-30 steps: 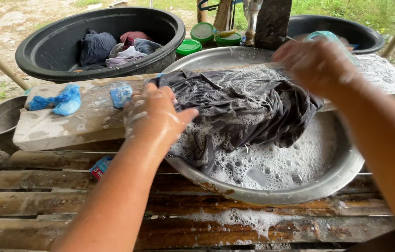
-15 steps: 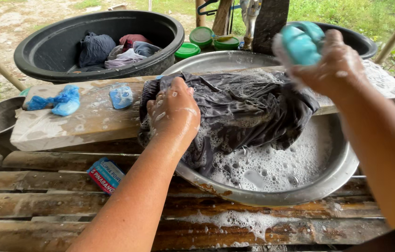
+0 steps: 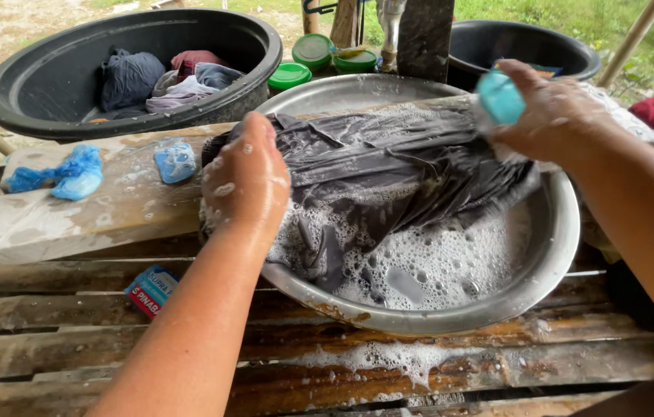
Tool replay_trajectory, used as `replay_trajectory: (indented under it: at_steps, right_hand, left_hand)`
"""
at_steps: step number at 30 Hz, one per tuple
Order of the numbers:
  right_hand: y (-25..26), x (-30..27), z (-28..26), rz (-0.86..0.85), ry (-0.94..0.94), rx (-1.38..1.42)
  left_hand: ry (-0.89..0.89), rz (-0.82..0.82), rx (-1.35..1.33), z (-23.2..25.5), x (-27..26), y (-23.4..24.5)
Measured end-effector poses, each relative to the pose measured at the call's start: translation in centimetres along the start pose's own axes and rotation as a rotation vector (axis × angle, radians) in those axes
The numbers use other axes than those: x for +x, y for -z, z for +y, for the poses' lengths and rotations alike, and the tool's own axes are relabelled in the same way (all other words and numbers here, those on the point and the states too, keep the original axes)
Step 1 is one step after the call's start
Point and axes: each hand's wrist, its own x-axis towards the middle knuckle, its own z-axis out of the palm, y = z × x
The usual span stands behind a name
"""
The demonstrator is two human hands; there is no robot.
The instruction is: The person washes clothes by hand in a basin of soapy water using a brush.
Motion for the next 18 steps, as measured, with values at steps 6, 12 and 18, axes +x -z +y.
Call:
replay_trajectory:
  at_steps: [6, 12, 18]
  right_hand:
    - [-2.6, -0.7, -2.8, -0.151, 0.239, 1.609]
    - [-2.4, -1.5, -5.1, -0.299, 0.235, 1.2]
    - [0.8, -6.5, -7.5, 0.055, 0.222, 0.153]
  left_hand:
    - [-0.089, 0.018, -0.046, 0.0, -0.2, 0.1]
    - [-0.041, 0.074, -0.038, -1.6, -0.5, -0.3]
    - [-0.124, 0.102, -0.019, -1.6, -1.1, -0.5]
